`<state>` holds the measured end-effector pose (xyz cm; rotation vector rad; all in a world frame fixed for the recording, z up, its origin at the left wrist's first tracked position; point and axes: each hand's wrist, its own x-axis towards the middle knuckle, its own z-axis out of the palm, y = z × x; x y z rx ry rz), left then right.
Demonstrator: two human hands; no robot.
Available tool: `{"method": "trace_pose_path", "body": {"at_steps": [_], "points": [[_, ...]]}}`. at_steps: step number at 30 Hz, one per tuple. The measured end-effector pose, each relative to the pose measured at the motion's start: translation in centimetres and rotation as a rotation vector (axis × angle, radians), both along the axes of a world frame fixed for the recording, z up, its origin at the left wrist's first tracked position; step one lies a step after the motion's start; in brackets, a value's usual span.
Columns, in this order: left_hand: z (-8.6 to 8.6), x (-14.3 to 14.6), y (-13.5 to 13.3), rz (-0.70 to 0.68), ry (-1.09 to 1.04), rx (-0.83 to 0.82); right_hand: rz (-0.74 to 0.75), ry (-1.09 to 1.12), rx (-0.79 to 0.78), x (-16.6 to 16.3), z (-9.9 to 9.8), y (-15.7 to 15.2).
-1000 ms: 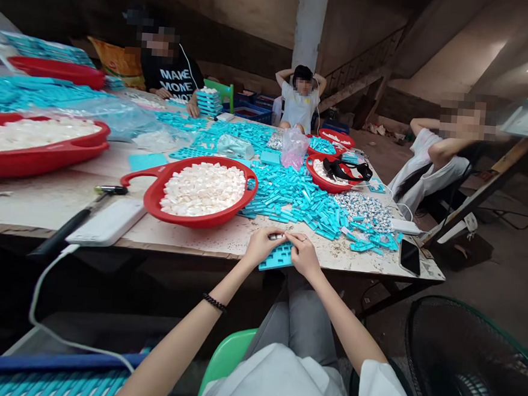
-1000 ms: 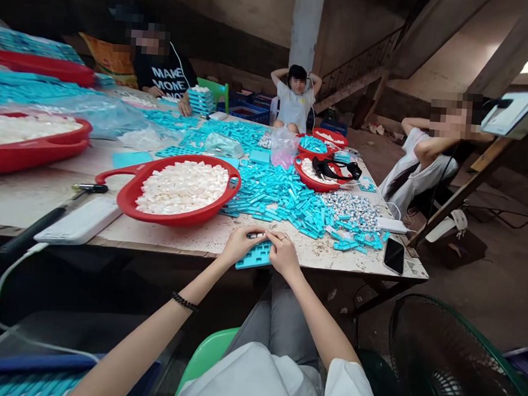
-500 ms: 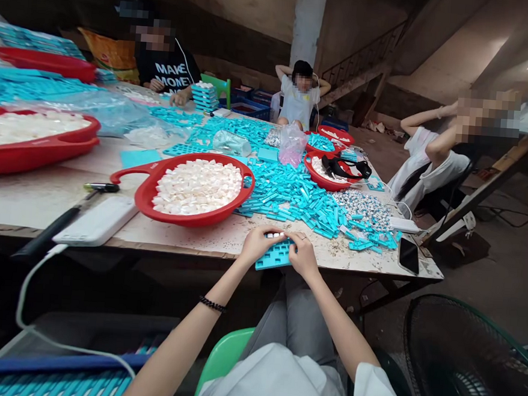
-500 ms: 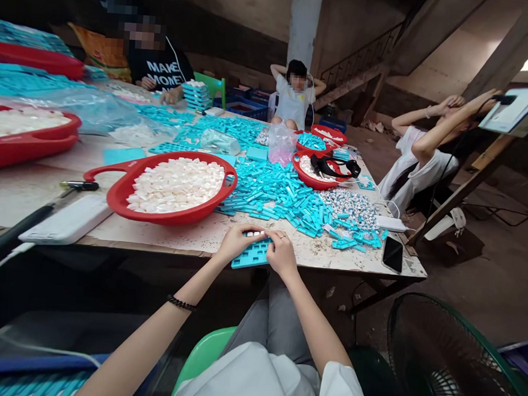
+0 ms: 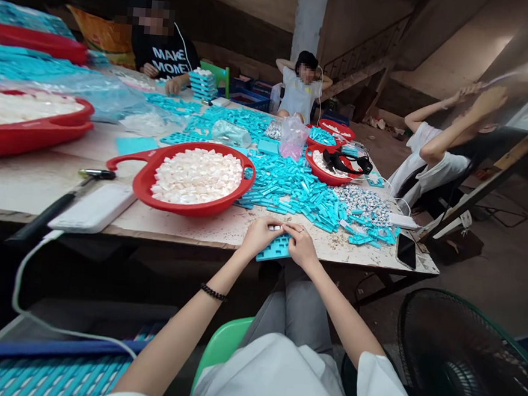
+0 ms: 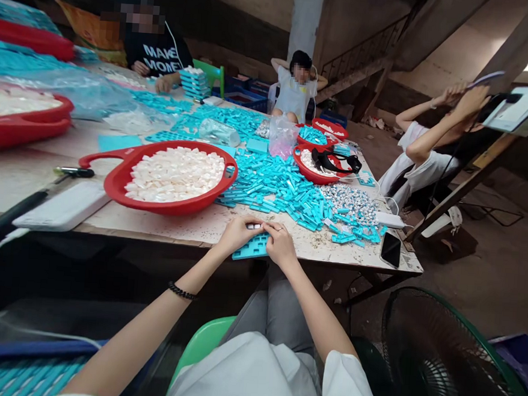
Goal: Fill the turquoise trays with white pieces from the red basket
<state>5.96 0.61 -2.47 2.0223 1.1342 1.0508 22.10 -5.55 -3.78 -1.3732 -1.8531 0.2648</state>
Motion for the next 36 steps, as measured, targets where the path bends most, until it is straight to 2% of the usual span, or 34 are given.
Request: {"method": "trace_pose_path", "body": {"at_steps": [12,18,25,31,36], "points": [[0.1,0.5,0.6,-0.028,0.020,0.000,0.033,-0.069,-0.020,0.4,0.3,0.1],[0.0,0.5,0.7,-0.043,0.023,-0.003,-0.004,-0.063,-0.058,0.1,0.0,-0.5],[-0.2,0.5,0.9,-0.056,0.051,-0.028,-0.018,-0.146,-0.066,0.1,0.7,-0.2],[0.1,0.5,0.3,-0.055,0.048,-0.042,0.011,-0.080,-0.095,0.5,0.9,0.2],[0.3,0.2,-0.7,0.013,0.014,-0.028,0.069,0.107,-0.049,0.5,0.3,-0.1]]}}
